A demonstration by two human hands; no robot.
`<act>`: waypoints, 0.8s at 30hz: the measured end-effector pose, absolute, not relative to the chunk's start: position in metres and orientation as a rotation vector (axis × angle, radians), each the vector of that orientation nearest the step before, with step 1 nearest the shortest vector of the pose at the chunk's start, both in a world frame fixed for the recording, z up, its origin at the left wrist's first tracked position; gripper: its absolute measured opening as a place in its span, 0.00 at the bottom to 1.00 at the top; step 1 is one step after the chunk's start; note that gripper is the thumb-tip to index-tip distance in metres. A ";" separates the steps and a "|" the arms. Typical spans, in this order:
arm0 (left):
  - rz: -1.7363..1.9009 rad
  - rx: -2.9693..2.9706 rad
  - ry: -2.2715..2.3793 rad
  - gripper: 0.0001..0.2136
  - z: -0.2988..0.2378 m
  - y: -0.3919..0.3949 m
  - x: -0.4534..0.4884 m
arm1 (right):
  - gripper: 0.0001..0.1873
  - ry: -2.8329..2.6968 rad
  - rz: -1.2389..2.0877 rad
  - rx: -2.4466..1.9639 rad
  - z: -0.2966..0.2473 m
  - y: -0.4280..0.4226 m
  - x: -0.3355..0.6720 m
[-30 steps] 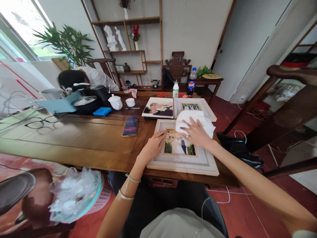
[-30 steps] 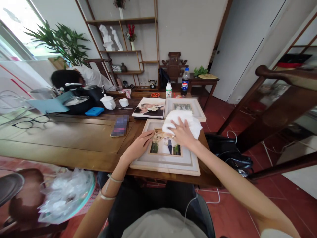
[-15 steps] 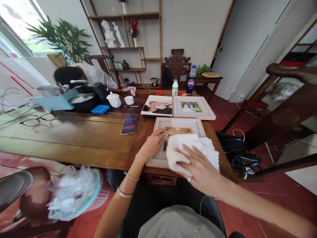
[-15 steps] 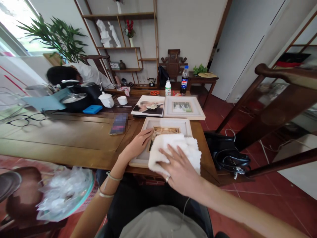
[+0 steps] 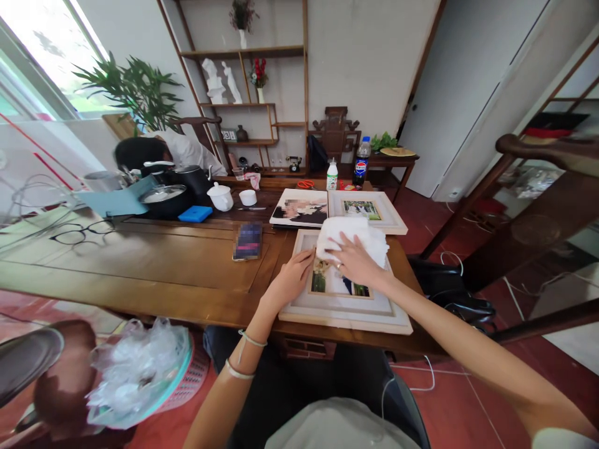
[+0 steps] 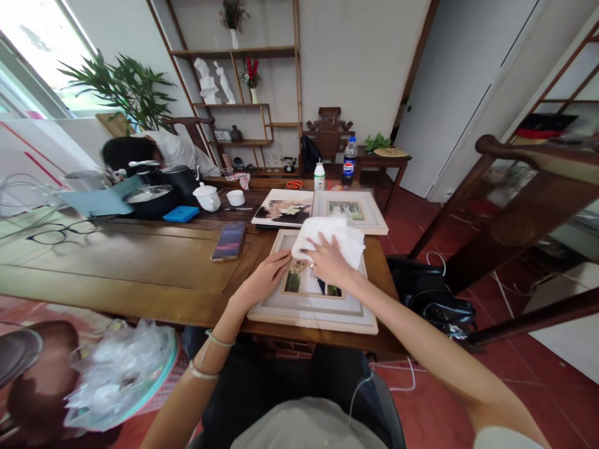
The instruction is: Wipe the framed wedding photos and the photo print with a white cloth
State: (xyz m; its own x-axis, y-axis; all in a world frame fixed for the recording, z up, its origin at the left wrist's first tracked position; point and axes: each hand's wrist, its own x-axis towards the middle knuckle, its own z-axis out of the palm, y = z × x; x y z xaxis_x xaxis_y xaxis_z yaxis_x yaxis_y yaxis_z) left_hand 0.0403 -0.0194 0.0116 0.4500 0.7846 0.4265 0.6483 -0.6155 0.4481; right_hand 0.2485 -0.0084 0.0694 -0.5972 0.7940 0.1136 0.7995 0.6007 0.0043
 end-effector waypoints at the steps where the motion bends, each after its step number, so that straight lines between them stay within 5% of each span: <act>1: 0.912 2.485 1.236 0.18 0.012 -0.020 0.040 | 0.20 -2.777 -0.011 -1.291 0.071 -0.020 0.247; 9: 0.884 2.468 1.289 0.18 0.008 -0.018 0.041 | 0.17 -2.865 0.427 -1.056 0.096 -0.132 0.256; 19: 0.882 2.464 1.284 0.19 0.008 -0.019 0.039 | 0.22 -2.550 -0.205 -1.493 0.063 -0.054 0.288; 24: 0.881 2.452 1.280 0.19 0.009 -0.020 0.039 | 0.24 -2.496 -0.261 -1.672 0.072 -0.013 0.270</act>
State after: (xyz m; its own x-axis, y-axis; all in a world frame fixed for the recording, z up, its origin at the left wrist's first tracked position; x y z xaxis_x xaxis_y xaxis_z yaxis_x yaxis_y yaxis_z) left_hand 0.0388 -0.0197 0.0091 0.4350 0.8063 0.4009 0.6627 -0.5881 0.4636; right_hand 0.2701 -0.0135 0.0718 -0.3796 0.9034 0.1994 0.9251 0.3725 0.0734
